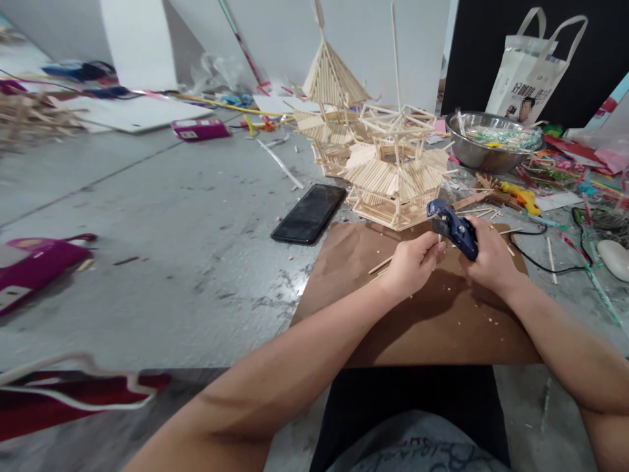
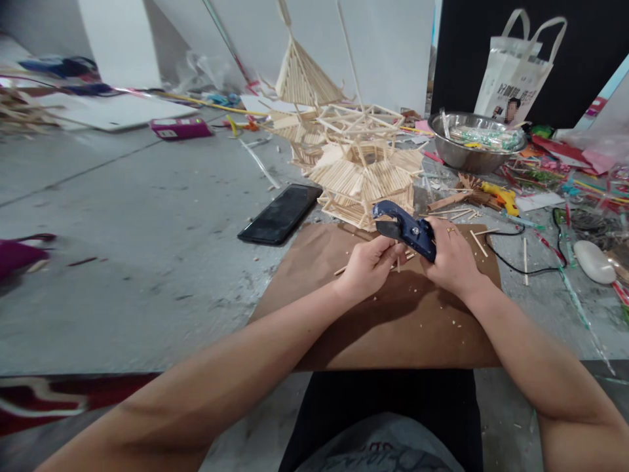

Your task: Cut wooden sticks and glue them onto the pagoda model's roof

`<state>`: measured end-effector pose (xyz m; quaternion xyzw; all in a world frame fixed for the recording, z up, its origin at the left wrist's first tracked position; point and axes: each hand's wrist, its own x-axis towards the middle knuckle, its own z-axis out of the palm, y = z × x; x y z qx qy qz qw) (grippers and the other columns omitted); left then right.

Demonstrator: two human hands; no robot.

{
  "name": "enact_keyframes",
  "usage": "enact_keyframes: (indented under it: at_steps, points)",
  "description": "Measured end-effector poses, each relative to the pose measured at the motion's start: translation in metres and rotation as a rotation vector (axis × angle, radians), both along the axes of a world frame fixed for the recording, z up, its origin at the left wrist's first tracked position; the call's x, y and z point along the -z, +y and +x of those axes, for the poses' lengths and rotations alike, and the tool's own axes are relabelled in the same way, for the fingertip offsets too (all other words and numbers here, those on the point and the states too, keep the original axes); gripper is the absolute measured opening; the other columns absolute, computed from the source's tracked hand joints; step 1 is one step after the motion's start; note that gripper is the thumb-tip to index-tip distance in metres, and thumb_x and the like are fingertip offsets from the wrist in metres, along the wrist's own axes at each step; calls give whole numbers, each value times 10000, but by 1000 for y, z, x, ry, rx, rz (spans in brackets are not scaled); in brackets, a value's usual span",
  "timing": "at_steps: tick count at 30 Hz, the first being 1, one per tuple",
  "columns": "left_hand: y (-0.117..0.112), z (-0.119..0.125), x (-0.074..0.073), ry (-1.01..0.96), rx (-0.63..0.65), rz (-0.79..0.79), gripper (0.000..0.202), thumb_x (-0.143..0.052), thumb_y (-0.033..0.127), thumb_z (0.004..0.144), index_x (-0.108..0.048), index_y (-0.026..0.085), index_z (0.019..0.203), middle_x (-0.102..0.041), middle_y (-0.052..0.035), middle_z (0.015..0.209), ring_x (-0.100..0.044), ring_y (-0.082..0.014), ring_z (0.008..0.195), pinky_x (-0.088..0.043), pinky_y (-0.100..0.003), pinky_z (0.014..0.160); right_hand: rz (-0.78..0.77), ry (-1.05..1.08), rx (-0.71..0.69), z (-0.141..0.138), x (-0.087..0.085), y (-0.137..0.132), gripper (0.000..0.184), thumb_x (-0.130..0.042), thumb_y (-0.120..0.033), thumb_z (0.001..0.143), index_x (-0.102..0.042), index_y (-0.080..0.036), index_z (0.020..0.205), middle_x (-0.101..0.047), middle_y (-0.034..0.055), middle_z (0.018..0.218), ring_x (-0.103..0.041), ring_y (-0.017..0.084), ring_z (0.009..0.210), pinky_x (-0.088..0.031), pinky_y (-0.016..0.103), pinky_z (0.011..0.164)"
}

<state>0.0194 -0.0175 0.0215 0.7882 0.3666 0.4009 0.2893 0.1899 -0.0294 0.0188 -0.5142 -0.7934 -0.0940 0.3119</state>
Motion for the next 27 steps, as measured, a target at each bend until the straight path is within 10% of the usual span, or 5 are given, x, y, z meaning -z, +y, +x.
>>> enact_keyframes:
  at_steps: [27]
  points:
    - [2, -2, -1, 38, -27, -10, 262, -357, 256, 829, -452, 158, 605, -532, 16, 544, -453, -69, 506, -346, -181, 524, -111, 18, 70, -2, -3, -4, 383, -483, -215, 638, -440, -190, 1018, -606, 88, 858, -576, 248, 754, -446, 352, 636]
